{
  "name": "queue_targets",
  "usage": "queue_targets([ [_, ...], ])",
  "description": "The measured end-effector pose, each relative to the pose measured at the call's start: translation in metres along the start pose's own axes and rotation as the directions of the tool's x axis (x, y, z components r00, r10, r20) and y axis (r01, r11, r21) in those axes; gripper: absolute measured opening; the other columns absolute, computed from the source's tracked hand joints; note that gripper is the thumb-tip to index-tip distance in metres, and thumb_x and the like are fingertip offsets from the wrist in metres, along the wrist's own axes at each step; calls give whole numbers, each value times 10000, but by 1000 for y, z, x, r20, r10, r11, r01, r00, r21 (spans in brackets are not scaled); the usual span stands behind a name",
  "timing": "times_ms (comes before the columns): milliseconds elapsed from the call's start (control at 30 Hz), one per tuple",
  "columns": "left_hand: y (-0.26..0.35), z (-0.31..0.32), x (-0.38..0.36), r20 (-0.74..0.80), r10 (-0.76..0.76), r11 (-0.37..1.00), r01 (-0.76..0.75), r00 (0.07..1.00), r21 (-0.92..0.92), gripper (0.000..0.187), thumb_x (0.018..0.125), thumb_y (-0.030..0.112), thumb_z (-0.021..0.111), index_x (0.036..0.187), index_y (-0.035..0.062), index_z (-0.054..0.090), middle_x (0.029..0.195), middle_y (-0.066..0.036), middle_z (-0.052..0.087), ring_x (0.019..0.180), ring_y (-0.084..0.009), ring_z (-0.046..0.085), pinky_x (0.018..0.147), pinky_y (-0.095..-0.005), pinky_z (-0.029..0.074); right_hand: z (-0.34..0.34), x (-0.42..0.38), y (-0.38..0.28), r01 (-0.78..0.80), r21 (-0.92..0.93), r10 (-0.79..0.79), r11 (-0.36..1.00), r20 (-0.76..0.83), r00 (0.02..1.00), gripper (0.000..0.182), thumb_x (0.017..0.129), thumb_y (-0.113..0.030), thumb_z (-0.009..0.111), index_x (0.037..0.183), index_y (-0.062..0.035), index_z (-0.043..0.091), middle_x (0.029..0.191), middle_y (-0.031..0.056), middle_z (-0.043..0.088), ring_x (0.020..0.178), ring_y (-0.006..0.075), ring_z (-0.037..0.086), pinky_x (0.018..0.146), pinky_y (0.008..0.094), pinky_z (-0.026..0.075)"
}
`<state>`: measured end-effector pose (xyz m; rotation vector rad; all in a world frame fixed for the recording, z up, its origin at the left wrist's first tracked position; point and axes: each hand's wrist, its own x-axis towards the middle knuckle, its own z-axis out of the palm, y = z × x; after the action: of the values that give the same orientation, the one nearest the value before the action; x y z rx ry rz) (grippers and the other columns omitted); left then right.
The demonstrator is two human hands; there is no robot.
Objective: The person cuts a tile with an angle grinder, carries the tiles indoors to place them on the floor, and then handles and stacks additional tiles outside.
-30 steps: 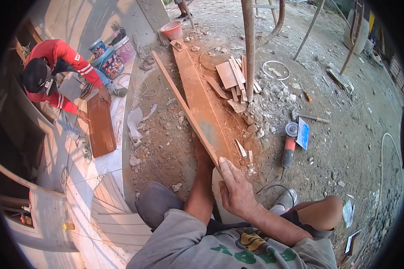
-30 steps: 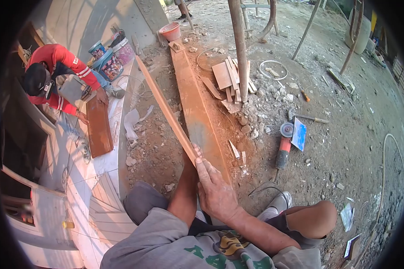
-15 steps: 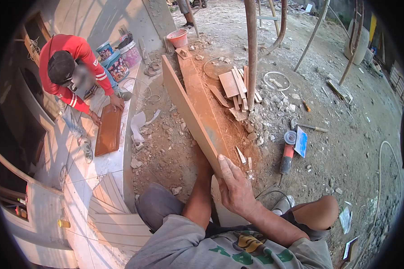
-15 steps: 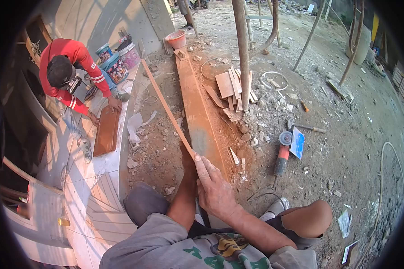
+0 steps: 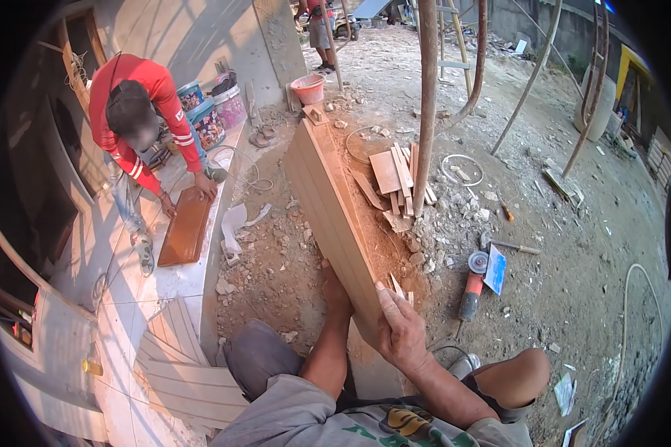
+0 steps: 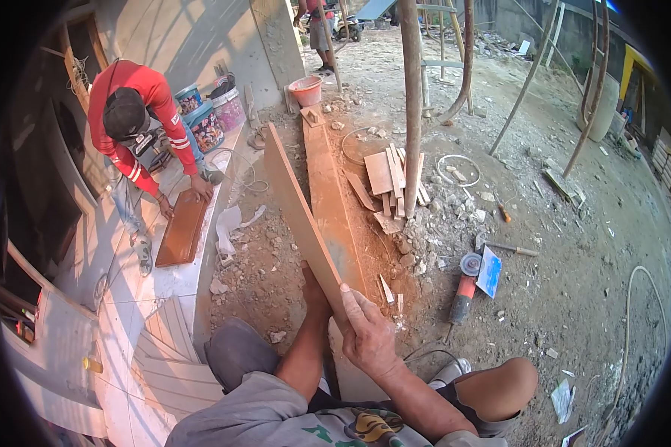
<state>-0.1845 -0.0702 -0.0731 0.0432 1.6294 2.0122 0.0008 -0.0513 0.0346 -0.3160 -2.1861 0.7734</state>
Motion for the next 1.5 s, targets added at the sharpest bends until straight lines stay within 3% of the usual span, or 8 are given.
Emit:
queue_targets([
  [300, -15, 0, 15, -117, 70, 994, -80, 991, -81, 844, 884, 714, 351, 1171, -41, 597, 1075, -176, 652, 965, -279, 644, 836, -369, 514, -11, 10, 11, -169, 119, 179, 978, -81, 980, 470, 803, 33, 538, 1272, 12, 543, 1077, 246, 623, 996, 382, 621, 841, 388, 509],
  [367, -16, 2, 17, -150, 71, 992, -85, 986, -92, 825, 884, 701, 388, 1169, -45, 596, 1078, -166, 652, 967, -266, 642, 832, -368, 515, -11, 9, 17, -294, 293, 322, 910, -53, 945, 330, 887, -21, 530, 1209, 28, 588, 1008, 137, 665, 928, 192, 632, 829, 292, 486],
  [467, -13, 3, 11, -101, 75, 991, -86, 992, -104, 823, 889, 699, 379, 1185, -39, 585, 1083, -158, 650, 975, -263, 640, 838, -368, 518, -17, 11, 27, -458, 586, 513, 668, 83, 854, 266, 918, -51, 546, 1160, 27, 624, 979, 61, 672, 922, 111, 594, 828, 266, 475],
  [567, -9, 2, 4, -46, 16, 980, -24, 999, -198, 751, 904, 655, 418, 1218, -12, 558, 1116, -134, 630, 995, -243, 629, 845, -364, 517, -23, 10, 35, -578, 676, 588, 457, 257, 767, 249, 915, -52, 566, 1145, 11, 638, 990, 30, 669, 912, 105, 595, 839, 257, 467],
  [867, -21, 4, 12, 56, 19, 947, 0, 998, -322, 664, 937, 587, 437, 1298, 31, 486, 1211, -101, 582, 1064, -226, 601, 887, -362, 507, -13, 9, 50, -568, 768, 590, 294, 321, 740, 181, 906, -120, 629, 1041, -12, 680, 898, 7, 671, 817, 73, 585, 745, 233, 473],
  [1067, -21, 8, 20, 44, 28, 938, -12, 999, -347, 711, 921, 606, 446, 1296, 3, 481, 1231, -119, 580, 1087, -242, 595, 916, -367, 507, -23, 10, 53, -665, 699, 650, 264, 380, 658, 248, 919, -211, 624, 1046, -3, 670, 912, 17, 669, 814, 81, 583, 751, 227, 460],
  [1300, 31, 3, 21, 65, 14, 938, 9, 998, -347, 692, 926, 574, 457, 1254, -34, 500, 1183, -134, 613, 1011, -244, 636, 870, -386, 551, -62, 14, 62, -622, 686, 564, 377, 363, 742, 400, 907, -317, 618, 1129, 16, 629, 976, 40, 657, 914, 117, 580, 826, 278, 448],
  [1500, 80, -8, -19, -53, 10, 927, -29, 999, -373, 526, 934, 450, 553, 1207, 0, 568, 1142, -120, 633, 987, -230, 639, 819, -381, 546, -76, 31, 15, -463, 540, 385, 703, 259, 886, 443, 889, -234, 628, 1217, 52, 548, 1057, 82, 622, 977, 145, 552, 878, 271, 405],
])
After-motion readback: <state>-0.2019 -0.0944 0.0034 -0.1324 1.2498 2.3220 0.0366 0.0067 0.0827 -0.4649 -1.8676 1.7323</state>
